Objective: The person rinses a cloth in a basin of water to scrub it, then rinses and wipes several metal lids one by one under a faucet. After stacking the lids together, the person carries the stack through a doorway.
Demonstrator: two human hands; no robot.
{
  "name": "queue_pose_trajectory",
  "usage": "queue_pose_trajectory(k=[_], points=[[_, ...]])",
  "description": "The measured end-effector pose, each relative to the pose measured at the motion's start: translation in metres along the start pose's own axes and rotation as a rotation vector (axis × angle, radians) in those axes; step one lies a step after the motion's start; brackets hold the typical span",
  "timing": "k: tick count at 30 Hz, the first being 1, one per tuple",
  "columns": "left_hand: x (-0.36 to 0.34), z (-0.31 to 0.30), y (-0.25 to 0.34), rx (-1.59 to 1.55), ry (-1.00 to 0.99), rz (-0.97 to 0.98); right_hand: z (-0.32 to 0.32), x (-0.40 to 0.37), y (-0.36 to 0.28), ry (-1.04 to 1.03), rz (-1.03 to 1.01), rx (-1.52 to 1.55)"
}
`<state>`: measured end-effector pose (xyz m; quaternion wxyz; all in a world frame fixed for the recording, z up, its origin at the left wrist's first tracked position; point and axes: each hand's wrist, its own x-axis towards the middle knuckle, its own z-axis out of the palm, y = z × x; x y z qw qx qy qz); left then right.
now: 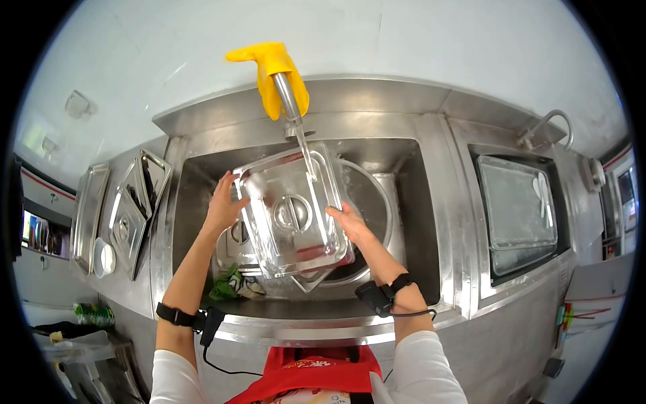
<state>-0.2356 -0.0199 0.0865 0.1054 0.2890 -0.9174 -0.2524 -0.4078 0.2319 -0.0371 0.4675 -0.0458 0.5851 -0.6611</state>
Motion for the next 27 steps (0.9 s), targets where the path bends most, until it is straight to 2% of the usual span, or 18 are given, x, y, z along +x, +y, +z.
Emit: queue_pose_trajectory(k=[2, 3, 6, 7, 10, 14, 20, 21, 22, 23, 24, 27], points=[[0.003, -0.004, 0.0, 0.041, 0.051, 0.035, 0.004, 0.002, -0.008, -0.008, -0.006, -0.079], [0.006, -0.005, -0.001, -0.044, 0.06, 0.072, 0.009, -0.003, -0.013, -0.023, -0.106, -0.068], [0.014, -0.001, 0.006, -0.499, -0.13, -0.322, 0.01, -0.008, -0.026, 0.021, -0.193, -0.157], [0.008, 0.0, 0.019, -0.766, -0.192, -0.467, 0.016, -0.022, -0.04, 0.028, -0.206, -0.155], [-0.001, 0.012, 0.034, -1.077, -0.234, -0.589, 0.01, -0.038, -0.057, 0.053, -0.231, -0.143], [-0.012, 0.014, 0.066, -1.231, -0.382, -0.612, -0.006, -0.067, -0.073, 0.137, -0.213, -0.227], [-0.026, 0.033, 0.091, -1.443, -0.47, -0.669, -0.026, -0.101, -0.044, 0.345, -0.408, -0.645], [-0.027, 0.035, 0.093, -1.493, -0.463, -0.701, -0.007, -0.123, -0.051, 0.409, -0.521, -0.786], [-0.028, 0.034, 0.097, -1.544, -0.457, -0.73, -0.003, -0.129, -0.042, 0.391, -0.485, -0.912], [-0.034, 0.03, 0.099, -1.637, -0.409, -0.796, 0.005, -0.13, -0.029, 0.317, -0.901, -0.844], [-0.04, 0.037, 0.087, -1.597, -0.372, -0.782, 0.011, -0.139, -0.03, 0.229, -0.918, -1.065], [-0.068, 0.06, 0.038, -1.56, -0.272, -0.804, 0.017, -0.148, -0.01, 0.107, -0.955, -1.292]])
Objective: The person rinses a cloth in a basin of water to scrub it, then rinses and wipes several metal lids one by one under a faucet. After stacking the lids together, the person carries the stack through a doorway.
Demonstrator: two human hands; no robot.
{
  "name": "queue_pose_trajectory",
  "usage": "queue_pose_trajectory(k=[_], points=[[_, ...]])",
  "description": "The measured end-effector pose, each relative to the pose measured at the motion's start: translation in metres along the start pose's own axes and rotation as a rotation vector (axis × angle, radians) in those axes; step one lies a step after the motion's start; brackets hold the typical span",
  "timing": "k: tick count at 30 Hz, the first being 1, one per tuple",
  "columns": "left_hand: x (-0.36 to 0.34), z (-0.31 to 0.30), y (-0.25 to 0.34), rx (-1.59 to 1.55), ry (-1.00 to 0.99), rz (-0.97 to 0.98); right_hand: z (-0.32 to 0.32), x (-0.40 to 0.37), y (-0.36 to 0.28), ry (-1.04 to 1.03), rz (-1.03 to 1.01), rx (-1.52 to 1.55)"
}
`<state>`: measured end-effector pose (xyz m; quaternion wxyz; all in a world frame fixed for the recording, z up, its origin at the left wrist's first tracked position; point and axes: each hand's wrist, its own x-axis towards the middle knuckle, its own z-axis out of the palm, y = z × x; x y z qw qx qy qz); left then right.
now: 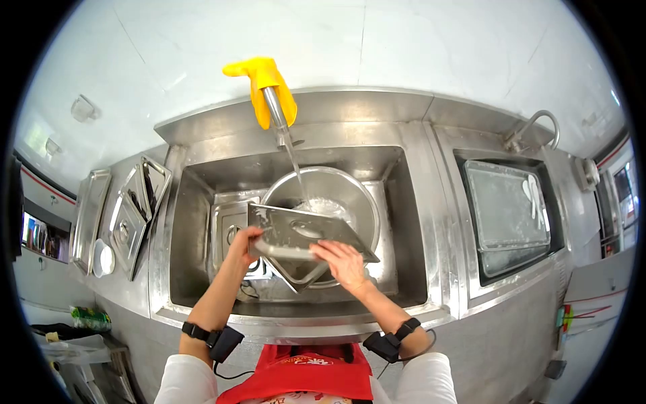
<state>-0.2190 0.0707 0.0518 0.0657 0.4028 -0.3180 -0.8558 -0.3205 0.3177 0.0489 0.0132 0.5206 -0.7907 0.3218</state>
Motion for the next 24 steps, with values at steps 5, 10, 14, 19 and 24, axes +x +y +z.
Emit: queue_pose_trajectory(k=[5, 10, 14, 19, 24], points=[[-0.009, -0.056, -0.024, -0.091, 0.029, 0.144, 0.003, -0.017, -0.01, -0.206, 0.007, -0.116], [-0.014, -0.046, -0.002, 0.001, -0.099, 0.161, 0.001, -0.053, 0.031, -0.212, 0.356, 0.228], [0.013, -0.022, 0.011, 0.058, -0.178, 0.136, -0.018, -0.076, 0.051, -0.142, 0.503, 0.303], [0.037, 0.032, 0.018, 0.143, -0.137, 0.122, -0.029, -0.09, 0.05, -0.051, 0.656, 0.404], [0.061, 0.058, 0.036, 0.326, -0.376, 0.121, -0.028, -0.114, 0.053, -0.014, 0.701, 0.479]])
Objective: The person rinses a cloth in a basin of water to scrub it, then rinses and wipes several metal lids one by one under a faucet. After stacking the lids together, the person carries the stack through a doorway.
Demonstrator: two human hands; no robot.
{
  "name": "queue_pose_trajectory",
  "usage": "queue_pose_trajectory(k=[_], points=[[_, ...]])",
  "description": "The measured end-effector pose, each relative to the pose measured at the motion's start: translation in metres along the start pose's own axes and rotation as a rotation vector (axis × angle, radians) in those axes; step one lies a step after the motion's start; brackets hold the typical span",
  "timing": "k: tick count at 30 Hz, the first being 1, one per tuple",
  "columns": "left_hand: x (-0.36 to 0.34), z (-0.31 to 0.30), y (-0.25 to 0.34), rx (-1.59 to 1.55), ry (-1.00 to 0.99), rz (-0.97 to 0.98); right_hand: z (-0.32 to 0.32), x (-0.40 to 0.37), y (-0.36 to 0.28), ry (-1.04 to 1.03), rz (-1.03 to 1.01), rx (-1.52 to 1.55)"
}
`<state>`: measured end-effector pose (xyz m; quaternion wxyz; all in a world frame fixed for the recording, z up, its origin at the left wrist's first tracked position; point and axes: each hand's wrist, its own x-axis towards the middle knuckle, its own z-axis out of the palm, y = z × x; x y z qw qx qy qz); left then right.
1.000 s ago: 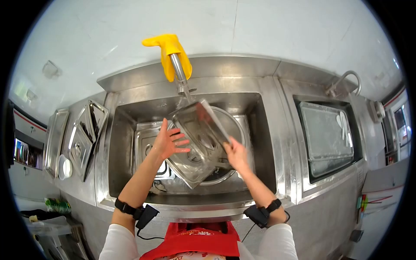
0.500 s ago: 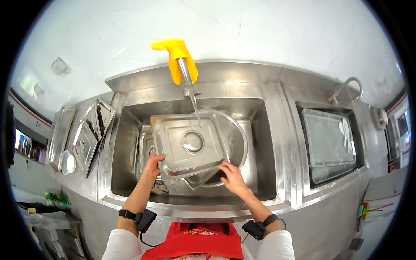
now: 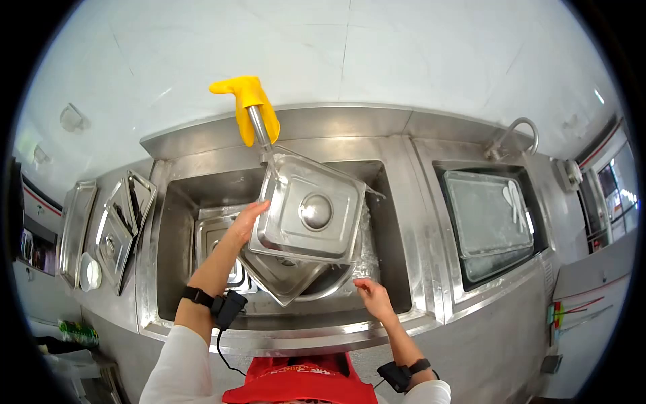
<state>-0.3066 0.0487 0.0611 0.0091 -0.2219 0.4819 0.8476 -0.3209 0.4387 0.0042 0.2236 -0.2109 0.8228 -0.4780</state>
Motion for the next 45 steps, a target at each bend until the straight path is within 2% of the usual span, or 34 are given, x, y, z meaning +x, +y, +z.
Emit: queue_pose_trajectory(k=[2, 5, 6, 9, 13, 16, 18, 21, 22, 25, 26, 28, 30, 33, 34, 35, 36, 37, 38, 39, 40, 41, 45], points=[[-0.002, 0.008, 0.013, 0.218, 0.056, 0.023, -0.001, -0.003, 0.001, 0.006, 0.035, 0.012], [0.008, -0.023, 0.002, 0.289, -0.033, 0.032, -0.006, -0.008, -0.001, 0.016, 0.067, 0.01], [0.002, -0.029, 0.003, 0.316, 0.005, 0.018, -0.007, -0.008, -0.002, 0.018, 0.074, 0.008], [-0.024, -0.044, -0.004, 0.127, 0.163, -0.004, -0.006, -0.007, 0.0, 0.014, 0.078, 0.071], [-0.053, -0.051, -0.005, -0.027, 0.15, 0.095, 0.004, 0.002, 0.001, -0.031, 0.105, 0.092], [-0.071, -0.052, -0.001, 0.036, 0.17, 0.19, 0.017, 0.017, -0.005, -0.079, 0.042, 0.089], [-0.092, -0.038, 0.012, 0.13, 0.221, 0.282, 0.024, 0.028, -0.012, -0.149, 0.047, 0.082], [-0.133, -0.02, 0.035, 0.382, 0.277, 0.286, 0.037, 0.044, -0.009, -0.249, 0.023, 0.001], [-0.142, -0.019, 0.037, 0.518, 0.265, 0.383, 0.038, 0.051, -0.006, -0.363, 0.045, -0.052], [-0.181, -0.006, 0.046, 0.817, 0.437, 0.4, 0.07, 0.068, 0.015, -0.302, 0.475, 0.266], [-0.196, 0.002, 0.05, 0.849, 0.485, 0.425, 0.078, 0.076, 0.023, -0.345, 0.64, 0.508], [-0.22, 0.012, 0.054, 0.916, 0.585, 0.475, 0.101, 0.085, 0.036, -0.346, 0.887, 0.727], [-0.241, -0.012, 0.045, 0.814, 0.665, 0.525, 0.124, 0.086, 0.04, -0.401, 1.074, 0.916], [-0.271, -0.021, 0.038, 0.554, 0.776, 0.601, 0.154, 0.08, 0.033, -0.427, 1.034, 0.879], [-0.286, -0.029, 0.035, 0.59, 0.783, 0.562, 0.16, 0.083, 0.039, -0.419, 1.096, 1.073], [-0.303, -0.036, 0.032, 0.627, 0.789, 0.524, 0.168, 0.086, 0.04, -0.355, 1.12, 1.033], [-0.315, -0.03, 0.031, 0.722, 0.838, 0.537, 0.168, 0.091, 0.046, -0.448, 1.146, 1.086], [-0.329, -0.027, 0.03, 0.83, 0.922, 0.423, 0.171, 0.09, 0.035, -0.4, 1.137, 1.044], [-0.337, -0.025, 0.032, 0.931, 0.904, 0.421, 0.18, 0.106, 0.079, -0.525, 1.258, 1.107], [-0.343, -0.022, 0.04, 1.042, 0.885, 0.385, 0.179, 0.105, 0.061, -0.431, 1.272, 1.023], [-0.344, -0.023, 0.039, 1.184, 0.827, 0.511, 0.179, 0.106, 0.042, -0.325, 1.326, 0.841], [-0.349, -0.019, 0.044, 1.249, 0.783, 0.472, 0.184, 0.105, 0.043, -0.331, 1.282, 0.854], [-0.365, -0.032, 0.05, 1.545, 0.611, 0.668, 0.175, 0.112, 0.046, -0.3, 1.102, 0.961]])
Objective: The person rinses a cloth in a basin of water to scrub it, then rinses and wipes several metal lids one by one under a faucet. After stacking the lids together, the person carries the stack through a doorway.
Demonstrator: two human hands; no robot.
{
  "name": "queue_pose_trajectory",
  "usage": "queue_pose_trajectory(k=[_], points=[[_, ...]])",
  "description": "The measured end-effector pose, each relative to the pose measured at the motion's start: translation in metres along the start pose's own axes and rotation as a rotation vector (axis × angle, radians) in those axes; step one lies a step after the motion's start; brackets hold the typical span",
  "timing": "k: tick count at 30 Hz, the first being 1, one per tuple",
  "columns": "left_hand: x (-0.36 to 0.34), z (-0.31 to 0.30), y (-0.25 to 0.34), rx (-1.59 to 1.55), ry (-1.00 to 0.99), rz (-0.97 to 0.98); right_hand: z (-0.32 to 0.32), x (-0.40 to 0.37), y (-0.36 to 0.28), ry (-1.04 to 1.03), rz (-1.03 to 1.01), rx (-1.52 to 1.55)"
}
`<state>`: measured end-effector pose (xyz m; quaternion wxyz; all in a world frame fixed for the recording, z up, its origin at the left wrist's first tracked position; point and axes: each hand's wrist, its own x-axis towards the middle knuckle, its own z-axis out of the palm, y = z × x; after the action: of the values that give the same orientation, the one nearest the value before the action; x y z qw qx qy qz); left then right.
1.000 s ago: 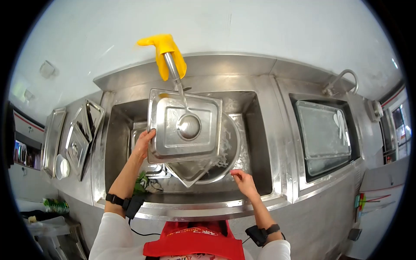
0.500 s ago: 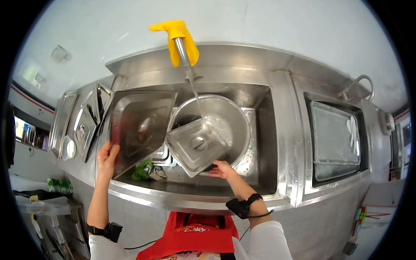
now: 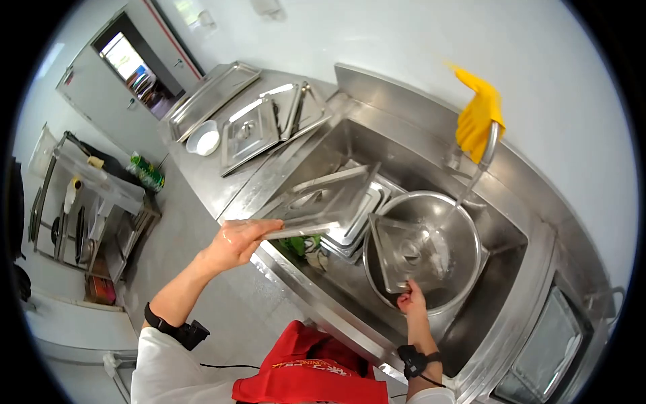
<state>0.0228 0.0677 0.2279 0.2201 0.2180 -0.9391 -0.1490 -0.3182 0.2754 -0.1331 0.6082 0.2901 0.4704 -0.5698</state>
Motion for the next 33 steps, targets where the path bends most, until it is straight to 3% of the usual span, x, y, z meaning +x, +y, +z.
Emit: queue_pose_trajectory(k=[5, 7, 10, 13, 16, 23, 27, 33], points=[[-0.02, -0.028, -0.032, 0.197, -0.032, 0.224, 0.0, -0.031, -0.024, -0.062, -0.172, 0.026], [-0.03, -0.038, -0.042, 0.301, -0.02, 0.247, -0.001, -0.059, -0.025, -0.006, -0.2, 0.012], [-0.058, -0.053, -0.066, 0.303, -0.003, 0.251, -0.023, -0.078, -0.012, 0.074, -0.464, -0.017], [-0.091, -0.066, -0.093, 0.314, -0.032, 0.261, 0.001, -0.13, -0.002, 0.055, -0.608, -0.059], [-0.123, -0.071, -0.119, 0.262, -0.039, 0.258, 0.018, -0.135, 0.008, 0.068, -0.701, -0.016], [-0.2, -0.066, -0.162, 0.257, -0.179, 0.22, 0.052, -0.118, 0.038, 0.009, -0.679, 0.242], [-0.233, -0.045, -0.184, 0.278, -0.203, 0.171, 0.063, -0.103, 0.024, -0.054, -0.673, 0.192], [-0.25, 0.004, -0.2, 0.193, -0.224, -0.05, 0.074, -0.083, -0.015, -0.132, -0.744, 0.083]])
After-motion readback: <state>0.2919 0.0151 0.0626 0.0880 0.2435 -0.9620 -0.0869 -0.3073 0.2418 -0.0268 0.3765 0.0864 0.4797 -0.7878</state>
